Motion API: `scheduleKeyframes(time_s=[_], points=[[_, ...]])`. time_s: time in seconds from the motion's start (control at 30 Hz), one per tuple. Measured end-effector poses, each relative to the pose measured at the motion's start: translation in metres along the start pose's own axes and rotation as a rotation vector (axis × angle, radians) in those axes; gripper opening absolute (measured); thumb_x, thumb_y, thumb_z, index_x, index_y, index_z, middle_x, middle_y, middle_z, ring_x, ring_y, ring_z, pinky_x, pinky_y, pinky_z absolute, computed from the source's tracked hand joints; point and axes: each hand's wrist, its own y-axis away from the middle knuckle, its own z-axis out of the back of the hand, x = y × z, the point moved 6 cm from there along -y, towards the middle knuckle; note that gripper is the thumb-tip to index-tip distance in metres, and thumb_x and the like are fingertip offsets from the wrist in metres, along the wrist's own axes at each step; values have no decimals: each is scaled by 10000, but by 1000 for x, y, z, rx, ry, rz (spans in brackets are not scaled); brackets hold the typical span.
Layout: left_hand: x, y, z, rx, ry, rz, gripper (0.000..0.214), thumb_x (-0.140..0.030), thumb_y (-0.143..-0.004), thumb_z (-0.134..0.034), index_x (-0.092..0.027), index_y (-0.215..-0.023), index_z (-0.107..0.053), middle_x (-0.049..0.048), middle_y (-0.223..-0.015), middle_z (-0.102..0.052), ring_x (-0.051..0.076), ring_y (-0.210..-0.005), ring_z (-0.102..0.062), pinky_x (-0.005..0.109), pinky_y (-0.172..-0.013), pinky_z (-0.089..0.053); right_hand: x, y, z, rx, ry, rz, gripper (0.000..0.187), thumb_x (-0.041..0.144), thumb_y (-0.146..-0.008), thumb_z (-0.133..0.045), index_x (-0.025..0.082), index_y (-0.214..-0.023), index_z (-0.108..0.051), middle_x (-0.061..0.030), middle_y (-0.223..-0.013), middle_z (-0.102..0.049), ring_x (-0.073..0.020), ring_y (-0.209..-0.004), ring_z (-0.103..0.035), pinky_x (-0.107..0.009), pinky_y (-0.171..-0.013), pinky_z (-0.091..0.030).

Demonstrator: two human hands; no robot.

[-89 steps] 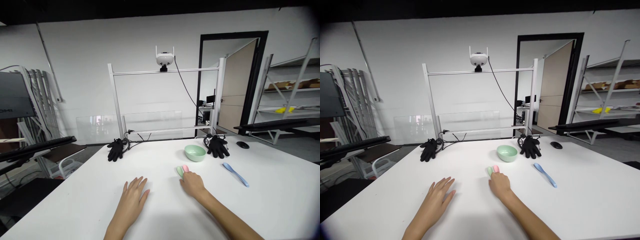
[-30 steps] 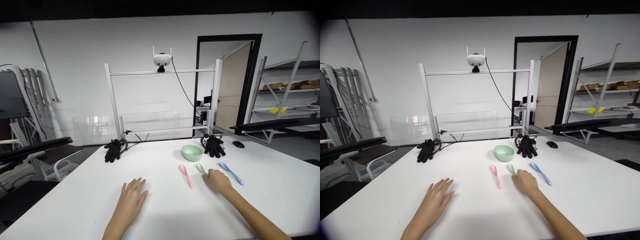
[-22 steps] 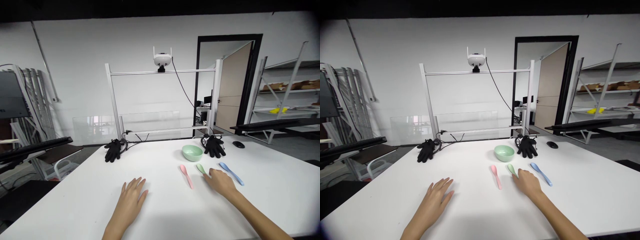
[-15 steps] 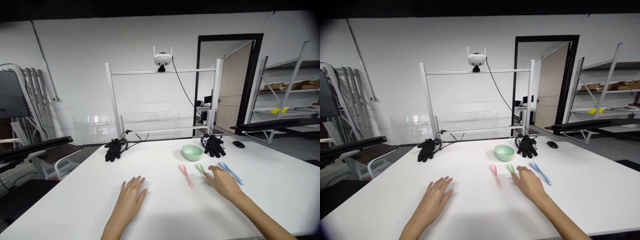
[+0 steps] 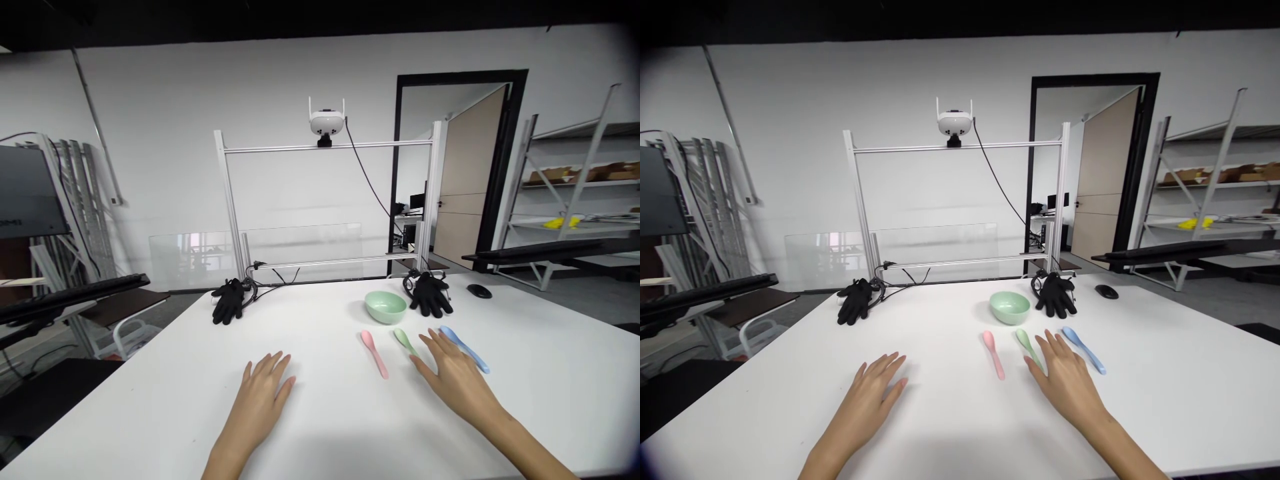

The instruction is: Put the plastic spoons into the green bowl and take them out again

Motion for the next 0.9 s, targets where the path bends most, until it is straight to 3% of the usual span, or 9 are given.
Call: scheduleKeyframes(time_s=[0.6,0.8,0.9], points=[[-3,-2,1,-7,-4,-10,528,-481,-1050,-347,-252,-1491,-527,81,-1572,-510,307,-1488,-402,595,-1215,-274,8,-6,5,-43,-47,30,569,497,-987,-379,117,-1314,-648,-198,-1404,-624,-358,-1313,-568,-480,-979,-521],[-4,-2,1,-18,2,-17,524,-482,-1050,-351,-263,-1493,-523,75,-1568,-517,305,-1483,-410,591,-1219,-273,43,-25,17,82,-77,18,471,456,-1002,-362,155,-1176,-680,-159,-1149,-710,-311,-1065,-639,-395,-846,-485],[-4,-2,1,-14,-2,-17,521,-476,-1050,-351,-258,-1490,-528,77,-1567,-517,308,-1482,-413,592,-1216,-280,64,-32,16,166,-86,-10,425,438,-997,-389,155,-1090,-693,-157,-1087,-703,-292,-1061,-625,-341,-791,-458]])
